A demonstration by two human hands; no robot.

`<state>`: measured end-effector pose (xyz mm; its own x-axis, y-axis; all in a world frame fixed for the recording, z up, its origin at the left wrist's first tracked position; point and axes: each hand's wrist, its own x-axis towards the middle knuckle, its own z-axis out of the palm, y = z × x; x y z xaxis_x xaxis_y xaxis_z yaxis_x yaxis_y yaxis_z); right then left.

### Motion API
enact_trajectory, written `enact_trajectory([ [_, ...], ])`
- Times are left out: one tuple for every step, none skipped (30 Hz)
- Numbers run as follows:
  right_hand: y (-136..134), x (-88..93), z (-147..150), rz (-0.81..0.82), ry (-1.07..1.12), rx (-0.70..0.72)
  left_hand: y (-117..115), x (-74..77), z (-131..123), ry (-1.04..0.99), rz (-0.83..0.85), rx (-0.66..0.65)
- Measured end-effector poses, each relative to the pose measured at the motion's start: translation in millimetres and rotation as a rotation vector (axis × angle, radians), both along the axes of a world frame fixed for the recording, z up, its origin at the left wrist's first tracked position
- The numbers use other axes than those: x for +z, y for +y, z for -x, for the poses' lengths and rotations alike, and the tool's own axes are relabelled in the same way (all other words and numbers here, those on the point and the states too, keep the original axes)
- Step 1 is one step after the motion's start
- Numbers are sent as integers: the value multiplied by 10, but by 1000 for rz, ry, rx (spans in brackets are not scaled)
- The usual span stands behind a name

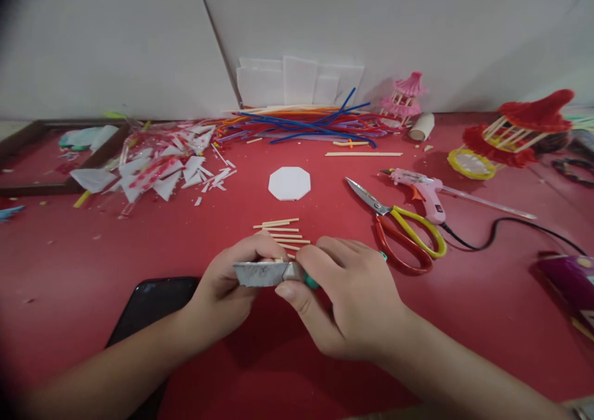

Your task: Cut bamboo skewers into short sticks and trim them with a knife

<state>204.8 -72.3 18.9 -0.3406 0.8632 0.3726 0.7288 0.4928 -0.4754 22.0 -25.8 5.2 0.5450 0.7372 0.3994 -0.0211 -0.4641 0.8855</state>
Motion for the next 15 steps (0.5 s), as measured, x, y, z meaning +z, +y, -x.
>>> enact_trajectory([
  [-1,2,1,1,-5,3,2,-2,-1,0,3,3],
  [-3,4,2,5,-11,5,3,-3,-3,0,8,9],
  [-4,6,4,10,-16,5,4,-3,-5,0,11,9],
  [-5,8,4,16,-17,6,6,-1,-8,-3,12,4],
  [-6,9,5,22,-17,8,7,1,-11,-6,7,-2],
  [-8,10,5,25,-15,10,9,4,-14,-8,1,-5],
  [-9,10,4,26,-13,12,11,8,-17,-6,-2,-8],
  [-11,10,4,25,-11,14,13,11,-18,-1,-4,-11],
  [-13,9,3,23,-8,13,15,14,-19,5,-4,-16],
  [-13,7,2,20,-6,12,16,16,-18,11,-2,-21],
  [-13,5,0,17,-5,9,17,17,-17,14,-2,-29],
  [-13,2,-1,15,-4,7,18,18,-15,14,-3,-35],
  [-11,-2,-2,15,-4,7,19,18,-13,15,-6,-36],
  [-9,-5,-4,16,-2,10,20,18,-12,14,-11,-30],
  [-6,-8,-6,19,-1,14,21,17,-10,14,-13,-22],
])
